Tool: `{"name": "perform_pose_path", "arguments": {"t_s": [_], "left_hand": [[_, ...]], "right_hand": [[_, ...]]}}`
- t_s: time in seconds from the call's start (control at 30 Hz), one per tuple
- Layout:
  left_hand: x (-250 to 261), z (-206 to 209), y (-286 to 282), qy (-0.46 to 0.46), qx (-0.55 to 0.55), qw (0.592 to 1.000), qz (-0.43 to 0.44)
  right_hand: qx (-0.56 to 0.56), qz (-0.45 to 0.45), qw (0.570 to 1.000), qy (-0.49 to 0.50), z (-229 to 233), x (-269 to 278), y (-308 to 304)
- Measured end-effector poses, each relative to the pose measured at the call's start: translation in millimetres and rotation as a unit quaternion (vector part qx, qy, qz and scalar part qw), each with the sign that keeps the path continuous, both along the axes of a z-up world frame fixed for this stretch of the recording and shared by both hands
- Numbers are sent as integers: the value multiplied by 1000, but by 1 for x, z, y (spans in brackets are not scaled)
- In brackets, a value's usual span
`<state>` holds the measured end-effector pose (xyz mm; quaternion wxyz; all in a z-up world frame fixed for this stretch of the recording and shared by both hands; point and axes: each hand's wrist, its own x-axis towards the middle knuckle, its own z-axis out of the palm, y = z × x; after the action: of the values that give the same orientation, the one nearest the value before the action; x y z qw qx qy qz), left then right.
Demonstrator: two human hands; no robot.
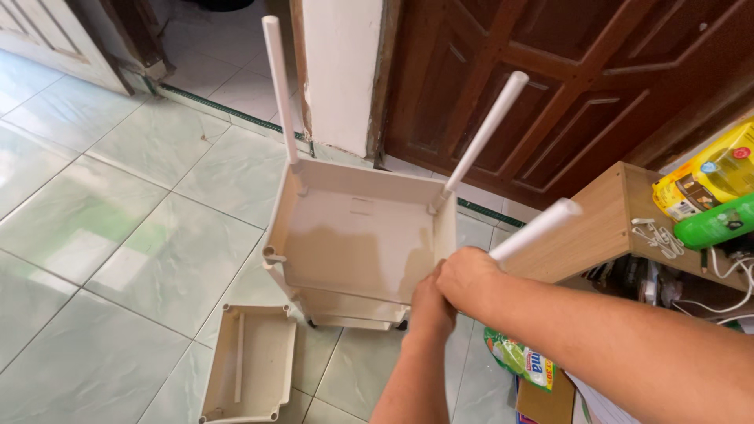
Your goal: The person assembles a white plastic rolling cart by inserting vertical poles into the trays and securing them with small white plastic clips. They handle multiple trays and poles, moving the partially assembled unit to the floor to continue attaching components.
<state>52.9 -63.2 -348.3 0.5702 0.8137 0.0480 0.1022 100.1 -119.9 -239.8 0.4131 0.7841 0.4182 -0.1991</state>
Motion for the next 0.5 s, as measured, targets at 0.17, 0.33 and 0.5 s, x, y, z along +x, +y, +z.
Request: {"name": "perform_pose_path", "arguments": {"t_s": [0.17, 0.33, 0.5], "left_hand": [[-12, -5, 6, 36, 47, 997, -51], [12, -14, 32, 120, 90, 988, -24], [0, 27, 58, 123, 97, 987, -17]], "right_hand": [[95, -177, 980, 13, 12, -7, 3], [-15, 28, 999, 9, 37, -37, 12], [184, -148, 971, 31, 91, 10, -11]]}}
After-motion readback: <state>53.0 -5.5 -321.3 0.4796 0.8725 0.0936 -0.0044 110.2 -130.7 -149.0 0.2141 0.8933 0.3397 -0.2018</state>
